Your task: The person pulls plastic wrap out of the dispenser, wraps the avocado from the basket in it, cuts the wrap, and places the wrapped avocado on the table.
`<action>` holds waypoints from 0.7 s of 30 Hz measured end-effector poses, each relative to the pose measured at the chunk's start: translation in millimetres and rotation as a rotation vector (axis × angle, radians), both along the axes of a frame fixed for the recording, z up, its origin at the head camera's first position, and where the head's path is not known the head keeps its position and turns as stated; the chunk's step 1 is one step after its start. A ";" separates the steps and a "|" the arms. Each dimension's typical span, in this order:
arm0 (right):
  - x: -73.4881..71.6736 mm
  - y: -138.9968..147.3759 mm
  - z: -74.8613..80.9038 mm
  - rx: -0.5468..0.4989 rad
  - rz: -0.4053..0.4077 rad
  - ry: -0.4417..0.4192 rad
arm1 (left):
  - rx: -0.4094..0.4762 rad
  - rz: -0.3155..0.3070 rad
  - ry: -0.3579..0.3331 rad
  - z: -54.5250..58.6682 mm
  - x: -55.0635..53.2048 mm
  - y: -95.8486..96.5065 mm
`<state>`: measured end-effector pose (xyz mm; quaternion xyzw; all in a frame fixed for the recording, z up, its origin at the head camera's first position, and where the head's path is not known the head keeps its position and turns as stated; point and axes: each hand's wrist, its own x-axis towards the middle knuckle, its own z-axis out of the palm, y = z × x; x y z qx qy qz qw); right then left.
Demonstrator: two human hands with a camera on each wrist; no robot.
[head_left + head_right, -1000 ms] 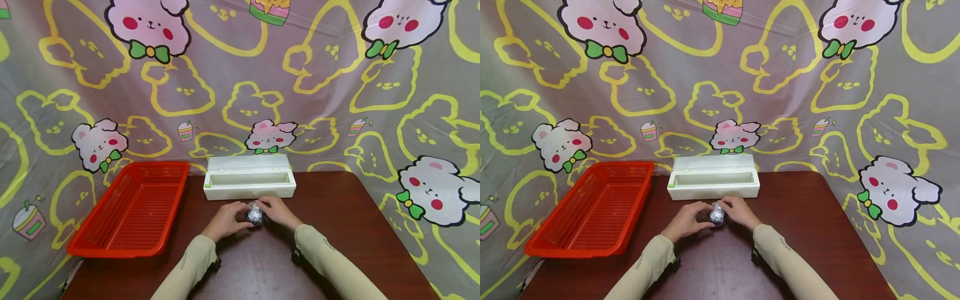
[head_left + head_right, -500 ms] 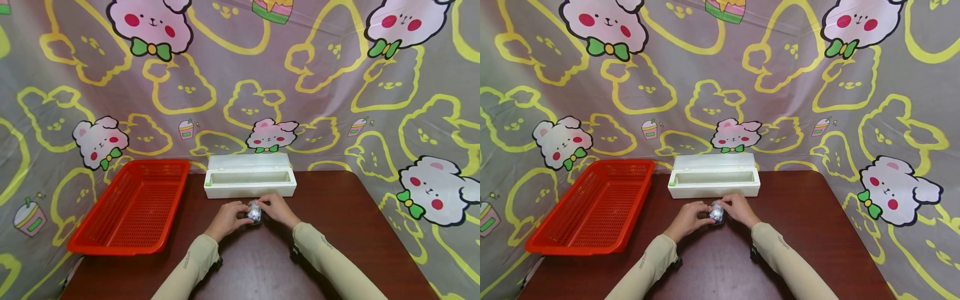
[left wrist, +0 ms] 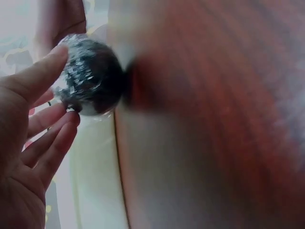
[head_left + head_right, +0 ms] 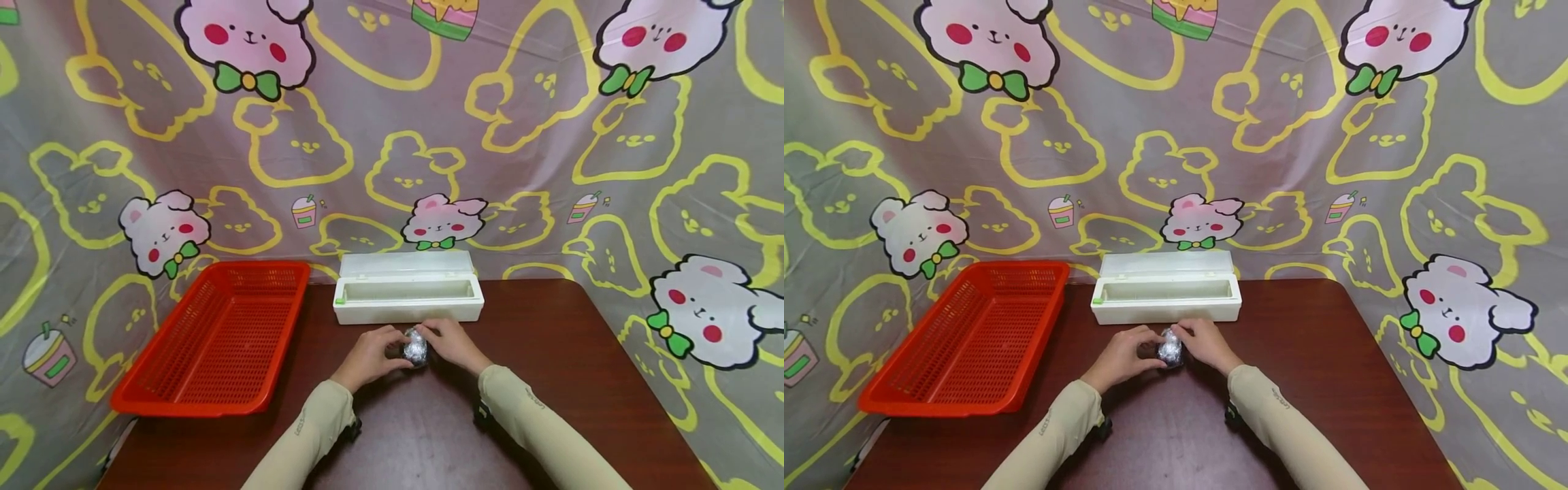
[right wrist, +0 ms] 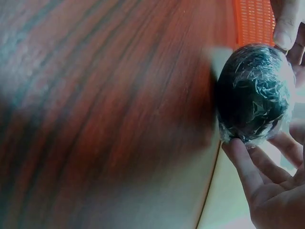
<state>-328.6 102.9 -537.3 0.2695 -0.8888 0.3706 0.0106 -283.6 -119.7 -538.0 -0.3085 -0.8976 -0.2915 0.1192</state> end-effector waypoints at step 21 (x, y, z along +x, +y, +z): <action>6.7 -5.4 -6.6 0.031 -0.063 0.036 | -0.030 -0.021 0.043 -8.6 0.6 -4.7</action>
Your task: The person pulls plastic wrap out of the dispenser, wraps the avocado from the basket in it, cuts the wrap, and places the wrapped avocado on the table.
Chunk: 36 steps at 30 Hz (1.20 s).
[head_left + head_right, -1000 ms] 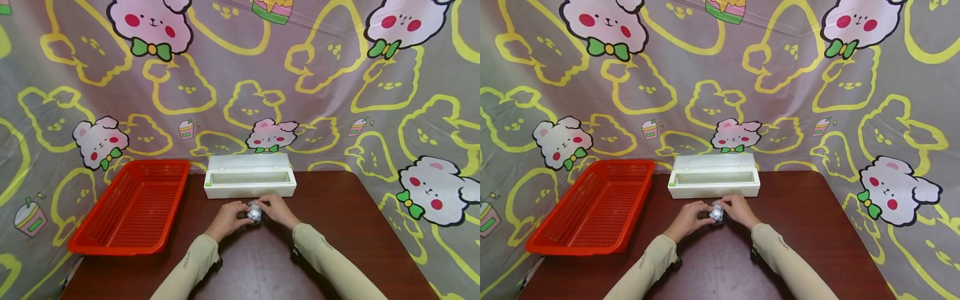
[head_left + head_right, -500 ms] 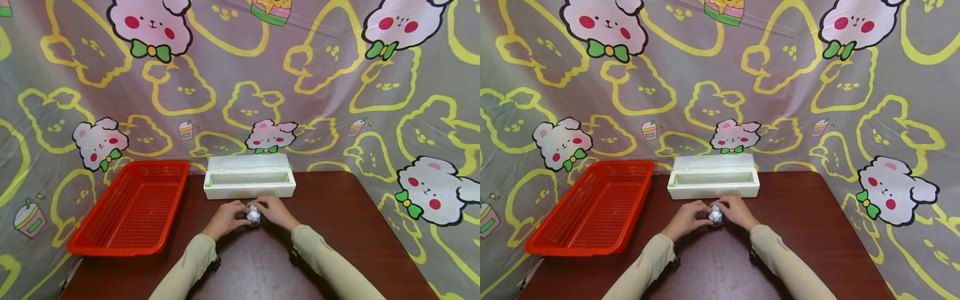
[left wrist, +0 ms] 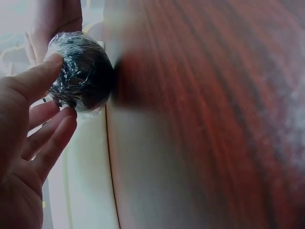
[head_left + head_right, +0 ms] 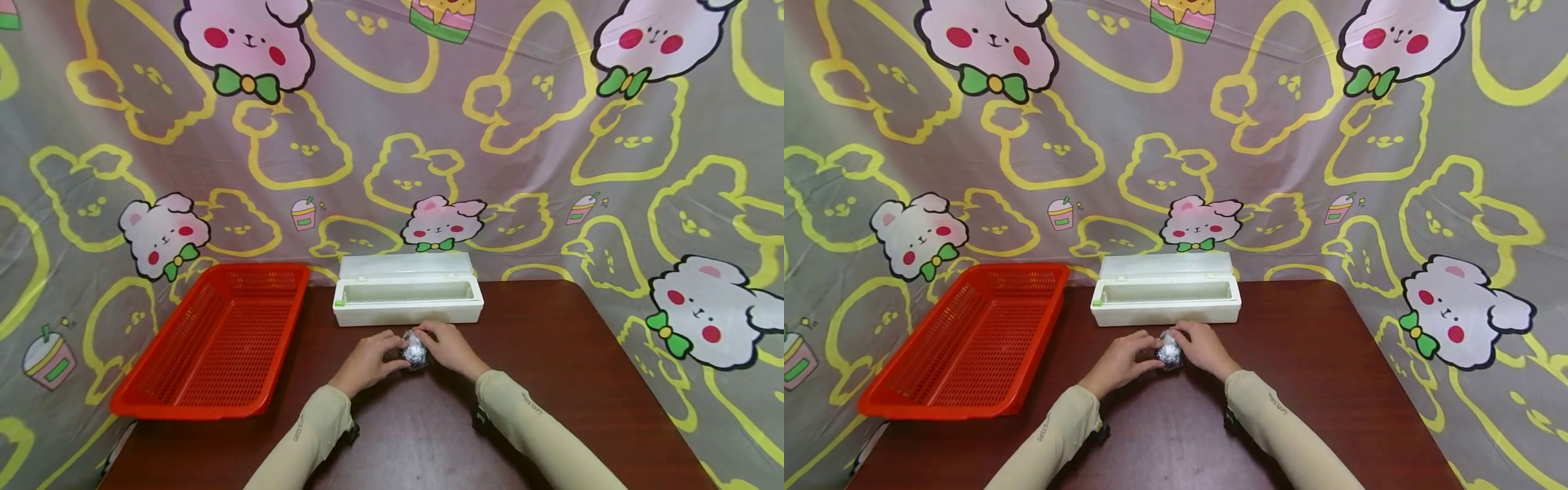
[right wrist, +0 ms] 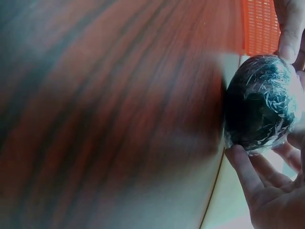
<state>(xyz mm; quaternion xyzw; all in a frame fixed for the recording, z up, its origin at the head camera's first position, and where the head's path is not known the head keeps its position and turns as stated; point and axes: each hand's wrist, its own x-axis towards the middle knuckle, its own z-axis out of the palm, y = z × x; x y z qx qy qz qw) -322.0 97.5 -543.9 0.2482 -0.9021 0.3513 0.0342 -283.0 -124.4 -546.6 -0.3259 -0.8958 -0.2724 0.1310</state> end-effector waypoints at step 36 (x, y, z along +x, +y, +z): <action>16.8 -11.3 8.6 -0.002 0.004 0.012 | -0.090 0.467 -0.018 16.5 -78.0 -48.1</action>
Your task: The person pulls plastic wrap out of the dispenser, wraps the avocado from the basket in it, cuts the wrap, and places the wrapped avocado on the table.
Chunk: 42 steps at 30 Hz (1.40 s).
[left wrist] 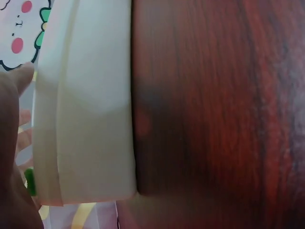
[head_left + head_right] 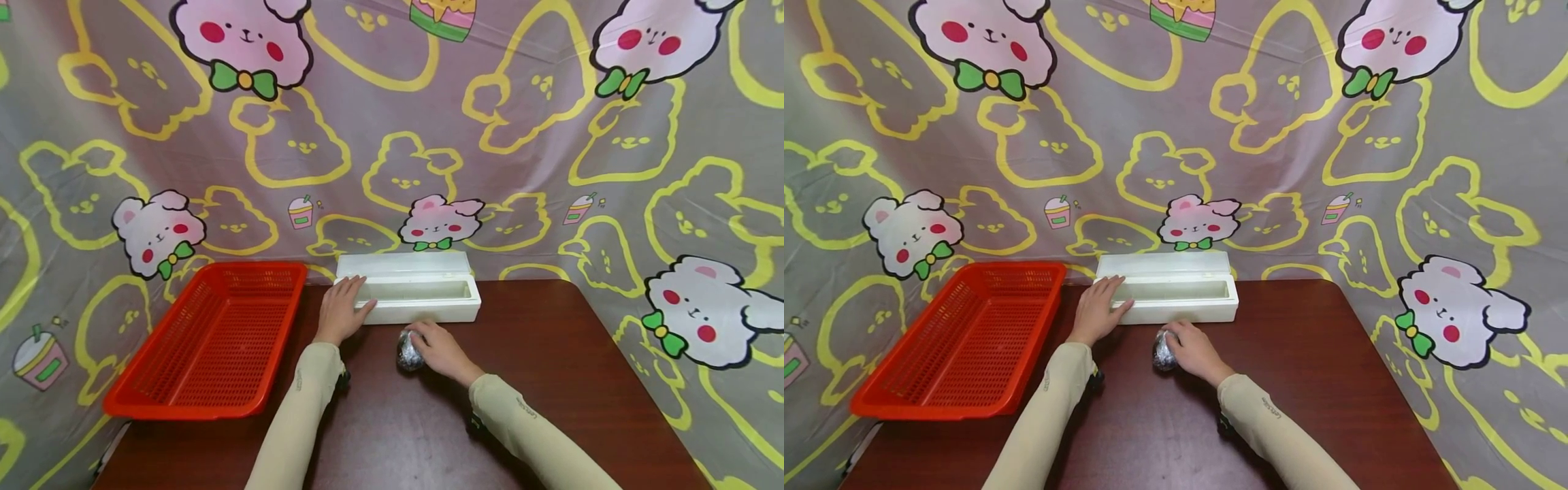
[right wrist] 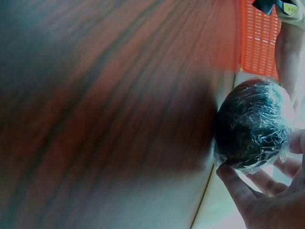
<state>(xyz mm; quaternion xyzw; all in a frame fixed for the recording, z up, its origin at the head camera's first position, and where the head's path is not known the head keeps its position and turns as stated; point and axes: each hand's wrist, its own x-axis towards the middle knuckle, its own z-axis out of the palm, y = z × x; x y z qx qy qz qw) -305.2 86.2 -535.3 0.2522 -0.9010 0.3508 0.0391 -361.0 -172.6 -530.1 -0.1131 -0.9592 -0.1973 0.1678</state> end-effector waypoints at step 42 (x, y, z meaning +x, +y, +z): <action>6.9 -24.7 -6.4 0.254 -0.064 0.015 | -0.079 0.086 -0.059 -8.5 -7.7 -7.6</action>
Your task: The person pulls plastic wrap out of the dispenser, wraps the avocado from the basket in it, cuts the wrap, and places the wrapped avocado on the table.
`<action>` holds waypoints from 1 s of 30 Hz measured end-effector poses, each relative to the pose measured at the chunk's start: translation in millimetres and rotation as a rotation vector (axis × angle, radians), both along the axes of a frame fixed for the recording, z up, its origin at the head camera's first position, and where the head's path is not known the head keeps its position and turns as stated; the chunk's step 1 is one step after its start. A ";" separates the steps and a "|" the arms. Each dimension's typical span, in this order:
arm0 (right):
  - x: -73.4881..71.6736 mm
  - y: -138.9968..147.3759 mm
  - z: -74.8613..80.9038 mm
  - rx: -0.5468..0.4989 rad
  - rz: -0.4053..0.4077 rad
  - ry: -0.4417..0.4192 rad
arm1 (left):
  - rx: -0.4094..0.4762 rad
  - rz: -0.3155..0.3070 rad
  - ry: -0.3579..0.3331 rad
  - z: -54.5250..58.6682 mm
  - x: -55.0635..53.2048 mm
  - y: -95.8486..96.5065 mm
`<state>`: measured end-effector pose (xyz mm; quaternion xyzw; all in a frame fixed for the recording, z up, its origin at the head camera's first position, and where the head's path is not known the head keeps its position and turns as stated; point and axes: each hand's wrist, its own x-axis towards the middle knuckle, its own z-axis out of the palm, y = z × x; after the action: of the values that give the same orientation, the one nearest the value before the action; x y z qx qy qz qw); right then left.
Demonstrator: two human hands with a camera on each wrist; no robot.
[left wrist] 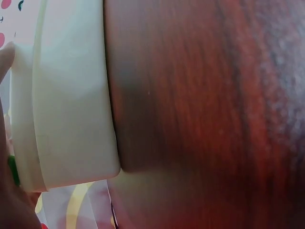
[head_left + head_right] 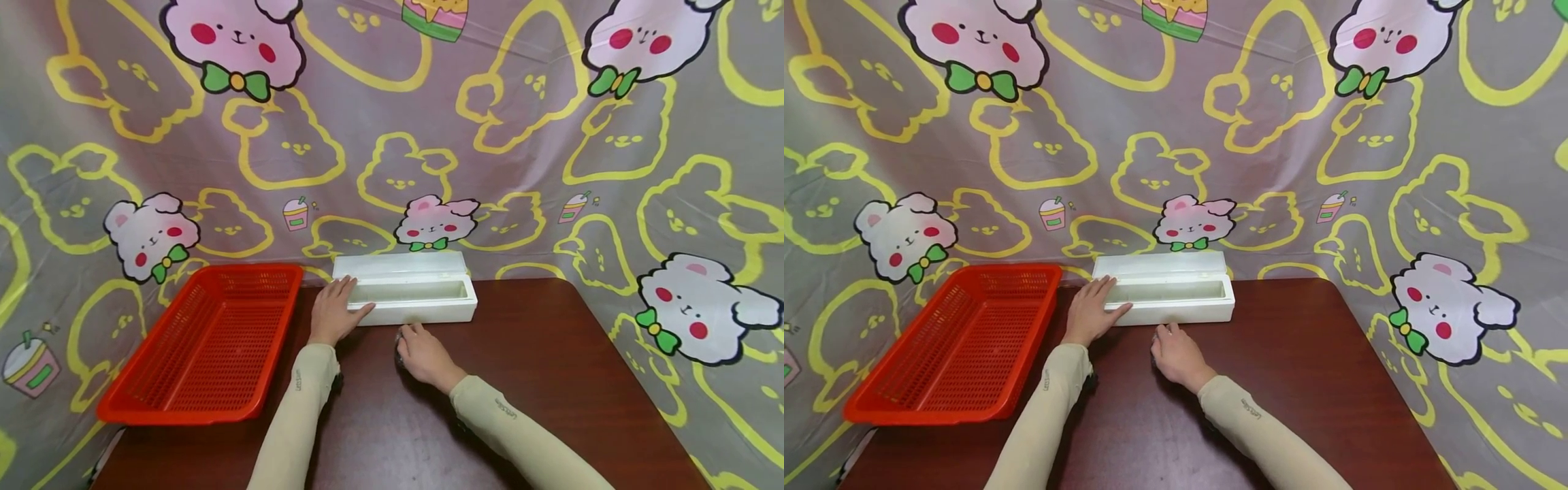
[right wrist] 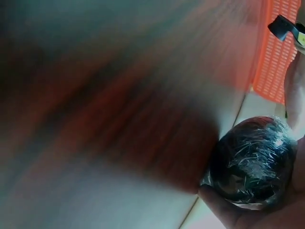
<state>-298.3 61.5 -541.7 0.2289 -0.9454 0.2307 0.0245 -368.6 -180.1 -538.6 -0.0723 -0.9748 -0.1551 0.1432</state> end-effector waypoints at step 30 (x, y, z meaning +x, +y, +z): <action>-14.2 27.7 15.2 -0.030 0.076 0.043 | -0.013 -0.004 -0.025 -0.3 -0.7 -0.6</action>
<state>-312.5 89.2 -526.5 0.2693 -0.9317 0.2406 0.0396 -369.3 -180.7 -539.0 -0.0730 -0.9774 -0.1499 0.1303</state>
